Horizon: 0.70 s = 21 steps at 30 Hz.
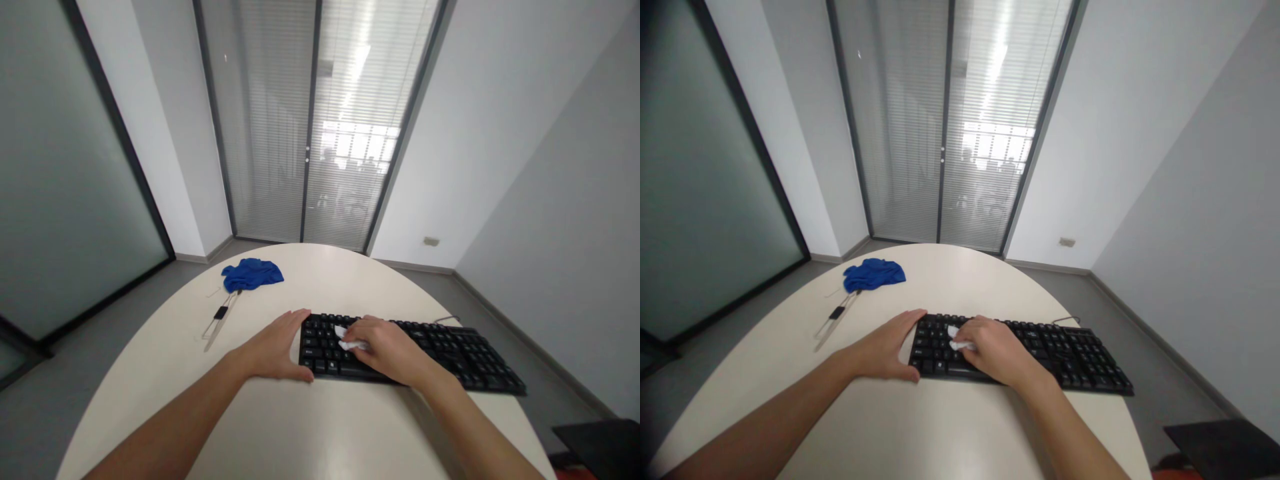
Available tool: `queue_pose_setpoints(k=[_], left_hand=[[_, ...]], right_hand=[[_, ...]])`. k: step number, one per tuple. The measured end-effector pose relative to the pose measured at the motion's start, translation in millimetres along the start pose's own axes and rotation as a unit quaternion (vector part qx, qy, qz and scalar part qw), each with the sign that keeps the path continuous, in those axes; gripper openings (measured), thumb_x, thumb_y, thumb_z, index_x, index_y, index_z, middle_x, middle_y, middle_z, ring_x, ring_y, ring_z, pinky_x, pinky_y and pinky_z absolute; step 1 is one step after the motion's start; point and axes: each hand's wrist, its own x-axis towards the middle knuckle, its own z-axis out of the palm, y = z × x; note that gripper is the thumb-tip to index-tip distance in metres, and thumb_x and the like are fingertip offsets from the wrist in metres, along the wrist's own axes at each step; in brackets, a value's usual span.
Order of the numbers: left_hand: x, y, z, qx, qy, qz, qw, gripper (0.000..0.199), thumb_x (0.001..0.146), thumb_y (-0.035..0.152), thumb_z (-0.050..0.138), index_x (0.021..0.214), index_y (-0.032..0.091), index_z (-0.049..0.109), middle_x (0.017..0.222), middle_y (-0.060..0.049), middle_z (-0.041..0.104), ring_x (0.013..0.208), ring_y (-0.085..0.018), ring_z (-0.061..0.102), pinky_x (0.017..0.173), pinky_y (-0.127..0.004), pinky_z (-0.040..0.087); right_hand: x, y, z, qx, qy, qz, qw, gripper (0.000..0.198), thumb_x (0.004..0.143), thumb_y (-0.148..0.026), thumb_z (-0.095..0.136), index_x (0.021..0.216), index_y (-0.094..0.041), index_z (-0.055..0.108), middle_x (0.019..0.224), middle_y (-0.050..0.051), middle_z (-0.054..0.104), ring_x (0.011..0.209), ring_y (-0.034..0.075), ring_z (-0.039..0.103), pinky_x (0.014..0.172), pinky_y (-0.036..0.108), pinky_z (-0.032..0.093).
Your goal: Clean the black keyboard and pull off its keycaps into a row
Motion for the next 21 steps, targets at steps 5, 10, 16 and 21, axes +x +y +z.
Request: queue_pose_setpoints(k=[5, 10, 16, 21], left_hand=[[0, 0, 1, -0.002, 0.006, 0.005, 1.0, 0.119, 0.061, 0.067, 0.08, 0.154, 0.016, 0.025, 0.158, -0.021, 0.032, 0.145, -0.039, 0.031, 0.12, -0.055, 0.025], [1, 3, 1, -0.004, 0.001, 0.0, 1.0, 0.121, 0.06, 0.067, 0.081, 0.154, 0.017, 0.025, 0.158, -0.021, 0.031, 0.145, -0.039, 0.031, 0.12, -0.055, 0.024], [2, 6, 0, -0.006, 0.002, -0.002, 1.0, 0.12, 0.06, 0.065, 0.082, 0.154, 0.016, 0.026, 0.158, -0.021, 0.032, 0.145, -0.04, 0.031, 0.12, -0.055, 0.024], [2, 4, 1, -0.005, 0.005, 0.004, 1.0, 0.12, 0.06, 0.065, 0.082, 0.155, 0.018, 0.025, 0.157, -0.021, 0.033, 0.144, -0.039, 0.032, 0.12, -0.055, 0.024]], right_hand=[[-3, 6, 0, 0.058, 0.053, 0.076, 0.994, 0.028, 0.087, -0.02, 0.061, 0.114, -0.023, 0.069, 0.111, 0.006, 0.074, 0.1, 0.022, 0.068, 0.091, 0.035, 0.051], [-1, 15, 6, 0.07, 0.115, 0.104, 0.985, 0.017, 0.092, -0.027, 0.059, 0.104, -0.022, 0.07, 0.105, 0.006, 0.074, 0.096, 0.022, 0.069, 0.088, 0.036, 0.052], [3, 19, 21, 0.016, 0.141, 0.065, 0.988, 0.023, 0.098, -0.027, 0.052, 0.108, -0.021, 0.071, 0.114, 0.009, 0.073, 0.108, 0.025, 0.065, 0.096, 0.041, 0.051], [4, 19, 25, 0.023, 0.129, 0.093, 0.987, 0.022, 0.098, -0.026, 0.051, 0.109, -0.019, 0.069, 0.11, 0.01, 0.073, 0.105, 0.024, 0.066, 0.095, 0.04, 0.052]])
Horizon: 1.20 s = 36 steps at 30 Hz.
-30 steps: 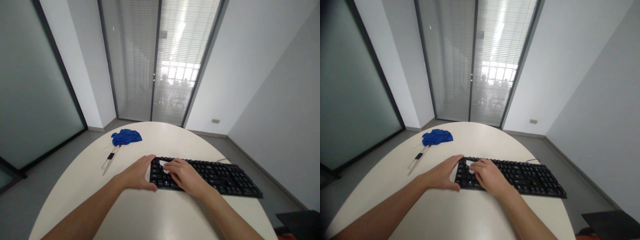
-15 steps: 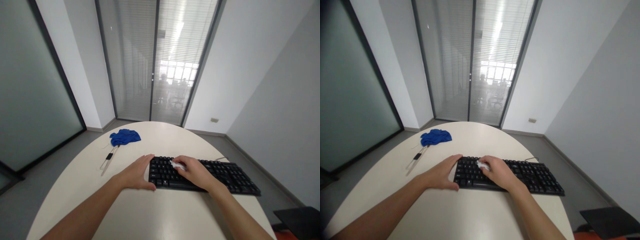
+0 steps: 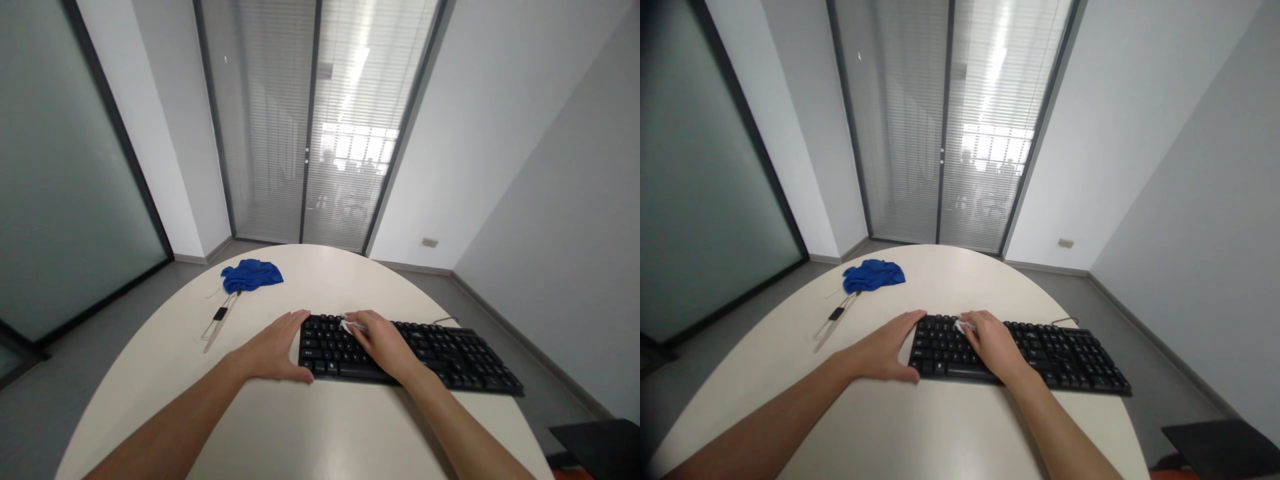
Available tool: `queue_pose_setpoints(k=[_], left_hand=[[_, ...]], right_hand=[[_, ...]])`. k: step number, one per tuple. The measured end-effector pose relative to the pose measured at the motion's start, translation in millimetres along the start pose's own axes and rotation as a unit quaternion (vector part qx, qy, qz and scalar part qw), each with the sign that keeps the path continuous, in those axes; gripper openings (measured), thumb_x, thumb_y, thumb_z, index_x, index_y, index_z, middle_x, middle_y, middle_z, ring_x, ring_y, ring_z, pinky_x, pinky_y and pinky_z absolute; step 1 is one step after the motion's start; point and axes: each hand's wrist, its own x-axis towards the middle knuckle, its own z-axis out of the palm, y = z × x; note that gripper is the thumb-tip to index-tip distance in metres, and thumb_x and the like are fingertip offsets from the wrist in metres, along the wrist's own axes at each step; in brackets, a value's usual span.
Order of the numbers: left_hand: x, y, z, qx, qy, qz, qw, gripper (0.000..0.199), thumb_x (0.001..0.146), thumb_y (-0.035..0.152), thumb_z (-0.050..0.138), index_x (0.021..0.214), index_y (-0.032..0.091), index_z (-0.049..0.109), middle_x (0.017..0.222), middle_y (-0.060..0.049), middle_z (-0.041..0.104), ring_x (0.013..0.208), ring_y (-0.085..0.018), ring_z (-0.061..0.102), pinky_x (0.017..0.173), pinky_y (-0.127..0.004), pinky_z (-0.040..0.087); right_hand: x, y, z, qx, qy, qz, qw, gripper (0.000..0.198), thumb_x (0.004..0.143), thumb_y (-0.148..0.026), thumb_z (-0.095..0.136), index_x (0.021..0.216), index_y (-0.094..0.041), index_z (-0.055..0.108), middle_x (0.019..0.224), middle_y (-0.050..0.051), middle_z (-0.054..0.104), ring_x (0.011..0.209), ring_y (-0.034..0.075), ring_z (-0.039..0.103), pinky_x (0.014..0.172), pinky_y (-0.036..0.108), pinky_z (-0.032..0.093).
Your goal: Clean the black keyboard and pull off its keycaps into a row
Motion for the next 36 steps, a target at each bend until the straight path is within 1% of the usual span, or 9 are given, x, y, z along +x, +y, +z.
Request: queue_pose_setpoints(k=[4, 7, 12, 17, 21, 23, 27, 31, 36], left_hand=[[0, -1, 1, -0.002, 0.005, -0.001, 1.0, 0.12, 0.059, 0.065, 0.082, 0.154, 0.017, 0.026, 0.158, -0.021, 0.032, 0.144, -0.039, 0.032, 0.12, -0.054, 0.025], [-1, 0, 1, -0.008, 0.009, -0.001, 1.0, 0.119, 0.059, 0.065, 0.082, 0.154, 0.018, 0.027, 0.158, -0.02, 0.032, 0.144, -0.04, 0.031, 0.119, -0.055, 0.026], [-1, 2, 0, -0.012, 0.01, 0.004, 1.0, 0.12, 0.058, 0.063, 0.083, 0.154, 0.018, 0.027, 0.157, -0.021, 0.034, 0.143, -0.04, 0.033, 0.12, -0.056, 0.025], [0, 2, -1, -0.009, 0.01, 0.005, 1.0, 0.119, 0.059, 0.063, 0.083, 0.153, 0.017, 0.028, 0.156, -0.02, 0.035, 0.143, -0.04, 0.034, 0.12, -0.055, 0.026], [0, 3, -2, -0.007, 0.003, 0.004, 1.0, 0.118, 0.06, 0.062, 0.083, 0.153, 0.016, 0.028, 0.156, -0.021, 0.034, 0.143, -0.039, 0.034, 0.12, -0.054, 0.025], [-1, 3, -2, -0.006, 0.002, 0.003, 1.0, 0.119, 0.06, 0.063, 0.082, 0.153, 0.015, 0.028, 0.157, -0.021, 0.034, 0.144, -0.039, 0.033, 0.12, -0.054, 0.025], [-1, 1, -1, -0.005, 0.002, 0.0, 1.0, 0.12, 0.06, 0.064, 0.081, 0.153, 0.013, 0.027, 0.158, -0.022, 0.032, 0.144, -0.039, 0.032, 0.121, -0.053, 0.025], [-1, -1, 0, -0.013, 0.006, 0.0, 1.0, 0.12, 0.059, 0.064, 0.083, 0.153, 0.013, 0.028, 0.157, -0.022, 0.033, 0.144, -0.038, 0.033, 0.12, -0.053, 0.025], [-1, -5, 4, -0.023, 0.026, 0.015, 0.999, 0.119, 0.058, 0.062, 0.084, 0.153, 0.017, 0.03, 0.156, -0.019, 0.036, 0.142, -0.038, 0.036, 0.12, -0.053, 0.026]], right_hand=[[0, -2, -3, -0.029, 0.003, 0.015, 0.999, 0.018, 0.096, -0.024, 0.054, 0.102, -0.021, 0.071, 0.101, 0.007, 0.073, 0.097, 0.023, 0.067, 0.087, 0.036, 0.053], [1, -4, -3, -0.046, 0.014, 0.014, 0.999, 0.019, 0.095, -0.021, 0.053, 0.103, -0.022, 0.071, 0.098, 0.007, 0.073, 0.096, 0.023, 0.066, 0.085, 0.035, 0.053], [6, -4, 5, -0.054, 0.03, 0.016, 0.998, 0.021, 0.095, -0.02, 0.052, 0.104, -0.021, 0.07, 0.099, 0.008, 0.074, 0.097, 0.024, 0.065, 0.087, 0.037, 0.053], [9, -5, 12, -0.062, 0.037, 0.025, 0.997, 0.022, 0.096, -0.02, 0.051, 0.107, -0.022, 0.07, 0.101, 0.006, 0.074, 0.096, 0.024, 0.065, 0.088, 0.037, 0.052], [9, -10, 10, -0.063, 0.02, 0.023, 0.998, 0.025, 0.097, -0.016, 0.049, 0.106, -0.019, 0.072, 0.102, 0.008, 0.075, 0.1, 0.025, 0.063, 0.092, 0.039, 0.051], [8, -13, 6, -0.066, 0.002, 0.018, 0.998, 0.028, 0.095, -0.013, 0.049, 0.111, -0.016, 0.071, 0.106, 0.01, 0.074, 0.104, 0.025, 0.062, 0.095, 0.04, 0.05], [4, -14, 2, -0.05, -0.026, -0.016, 0.998, 0.037, 0.091, -0.005, 0.049, 0.121, -0.014, 0.069, 0.119, 0.009, 0.071, 0.11, 0.025, 0.06, 0.102, 0.039, 0.047], [6, -15, 8, -0.053, -0.005, -0.017, 0.998, 0.041, 0.09, -0.001, 0.044, 0.119, -0.013, 0.071, 0.118, 0.01, 0.072, 0.107, 0.025, 0.061, 0.1, 0.039, 0.049], [15, -19, 16, -0.052, 0.006, -0.009, 0.999, 0.042, 0.088, 0.001, 0.044, 0.117, -0.014, 0.071, 0.113, 0.009, 0.074, 0.104, 0.024, 0.062, 0.096, 0.038, 0.05]])
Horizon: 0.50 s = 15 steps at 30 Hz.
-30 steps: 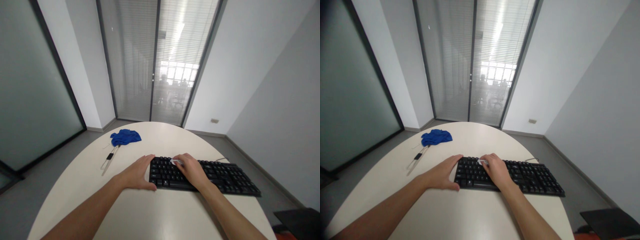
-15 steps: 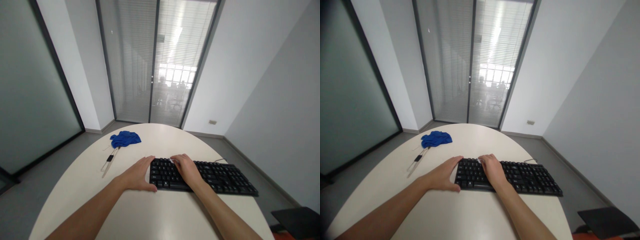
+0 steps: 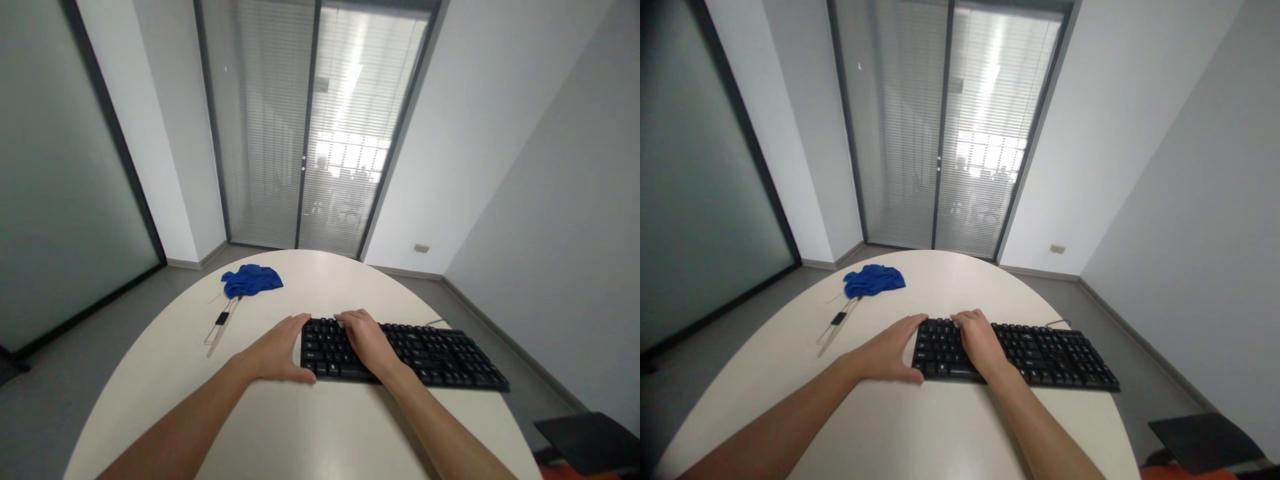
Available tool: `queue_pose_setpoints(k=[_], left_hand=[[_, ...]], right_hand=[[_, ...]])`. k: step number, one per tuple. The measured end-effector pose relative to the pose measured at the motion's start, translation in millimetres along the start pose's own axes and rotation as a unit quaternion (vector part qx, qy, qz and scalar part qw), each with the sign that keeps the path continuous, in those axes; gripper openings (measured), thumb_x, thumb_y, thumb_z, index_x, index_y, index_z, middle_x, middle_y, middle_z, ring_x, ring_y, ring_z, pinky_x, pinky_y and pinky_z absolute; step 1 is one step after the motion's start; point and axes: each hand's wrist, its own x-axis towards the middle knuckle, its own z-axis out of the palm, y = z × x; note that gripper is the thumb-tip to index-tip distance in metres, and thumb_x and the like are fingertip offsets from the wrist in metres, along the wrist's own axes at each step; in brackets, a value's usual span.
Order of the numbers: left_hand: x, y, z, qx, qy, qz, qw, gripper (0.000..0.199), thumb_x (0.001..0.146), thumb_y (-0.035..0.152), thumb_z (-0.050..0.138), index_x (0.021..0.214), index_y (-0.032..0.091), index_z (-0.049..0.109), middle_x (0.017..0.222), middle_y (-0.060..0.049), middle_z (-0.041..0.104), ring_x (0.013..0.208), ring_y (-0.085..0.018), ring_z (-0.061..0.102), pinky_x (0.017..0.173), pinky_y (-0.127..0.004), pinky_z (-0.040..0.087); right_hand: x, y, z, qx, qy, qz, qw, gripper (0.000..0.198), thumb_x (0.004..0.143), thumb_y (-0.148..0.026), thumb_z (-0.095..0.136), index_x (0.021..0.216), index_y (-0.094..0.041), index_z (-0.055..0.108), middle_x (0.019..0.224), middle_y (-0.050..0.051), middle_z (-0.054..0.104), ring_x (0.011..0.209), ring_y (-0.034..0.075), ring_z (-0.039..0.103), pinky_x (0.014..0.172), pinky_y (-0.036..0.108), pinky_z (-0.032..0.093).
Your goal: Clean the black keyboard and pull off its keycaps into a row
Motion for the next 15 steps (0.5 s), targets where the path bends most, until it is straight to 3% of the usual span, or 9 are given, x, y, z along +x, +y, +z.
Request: queue_pose_setpoints(k=[15], left_hand=[[-1, -8, 6, -0.012, 0.004, -0.028, 1.0, 0.128, 0.055, 0.066, 0.083, 0.156, 0.018, 0.022, 0.159, -0.019, 0.031, 0.144, -0.04, 0.032, 0.119, -0.053, 0.027]], right_hand=[[21, -18, 4, 0.067, -0.023, -0.019, 0.997, 0.036, 0.091, -0.006, 0.05, 0.119, -0.019, 0.068, 0.115, 0.009, 0.072, 0.108, 0.021, 0.065, 0.098, 0.034, 0.047]])
